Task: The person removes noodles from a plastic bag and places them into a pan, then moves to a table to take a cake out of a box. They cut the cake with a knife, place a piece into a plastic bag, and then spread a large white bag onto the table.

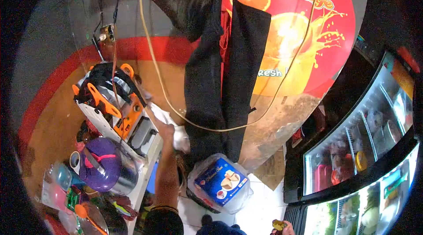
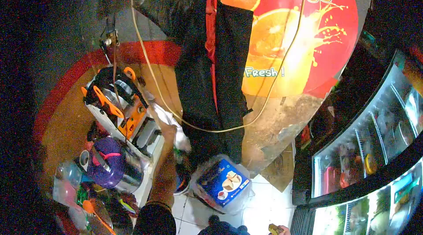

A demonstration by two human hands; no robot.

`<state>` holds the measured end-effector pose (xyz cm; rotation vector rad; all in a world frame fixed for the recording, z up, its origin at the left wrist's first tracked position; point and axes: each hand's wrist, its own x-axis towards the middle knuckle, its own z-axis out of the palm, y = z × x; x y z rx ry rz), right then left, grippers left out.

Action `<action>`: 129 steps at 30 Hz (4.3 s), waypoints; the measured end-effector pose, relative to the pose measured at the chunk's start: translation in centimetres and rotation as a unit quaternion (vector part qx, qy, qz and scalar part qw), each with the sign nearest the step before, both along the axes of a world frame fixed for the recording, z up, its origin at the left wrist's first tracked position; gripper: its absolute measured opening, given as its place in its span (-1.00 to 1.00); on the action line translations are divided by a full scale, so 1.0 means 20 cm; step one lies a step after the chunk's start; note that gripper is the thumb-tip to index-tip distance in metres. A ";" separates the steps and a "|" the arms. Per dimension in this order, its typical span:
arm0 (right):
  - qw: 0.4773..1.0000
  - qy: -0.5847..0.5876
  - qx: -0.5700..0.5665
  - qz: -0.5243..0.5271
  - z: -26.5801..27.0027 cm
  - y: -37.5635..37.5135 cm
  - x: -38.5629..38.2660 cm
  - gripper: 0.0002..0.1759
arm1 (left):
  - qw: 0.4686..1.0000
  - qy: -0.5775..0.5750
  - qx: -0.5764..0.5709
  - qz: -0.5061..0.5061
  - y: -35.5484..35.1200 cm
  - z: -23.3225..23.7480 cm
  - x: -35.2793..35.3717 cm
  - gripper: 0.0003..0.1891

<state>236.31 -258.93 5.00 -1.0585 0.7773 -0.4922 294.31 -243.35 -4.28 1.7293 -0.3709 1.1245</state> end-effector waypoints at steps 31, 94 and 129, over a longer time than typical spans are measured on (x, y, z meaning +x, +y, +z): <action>0.984 -0.070 0.161 0.031 -0.28 0.12 -0.10 -0.62 | 0.833 0.417 -0.118 -0.344 0.61 0.15 -1.41 -0.59; 0.549 -0.196 -0.041 -0.811 -0.40 1.04 -4.23 -0.68 | 0.363 -0.247 0.536 -0.721 -1.50 0.00 -7.27 -0.30; 0.670 -0.168 -0.093 -0.717 -0.23 0.63 -5.23 -0.59 | 0.437 0.399 0.033 -0.805 -2.35 -0.47 -6.37 -0.81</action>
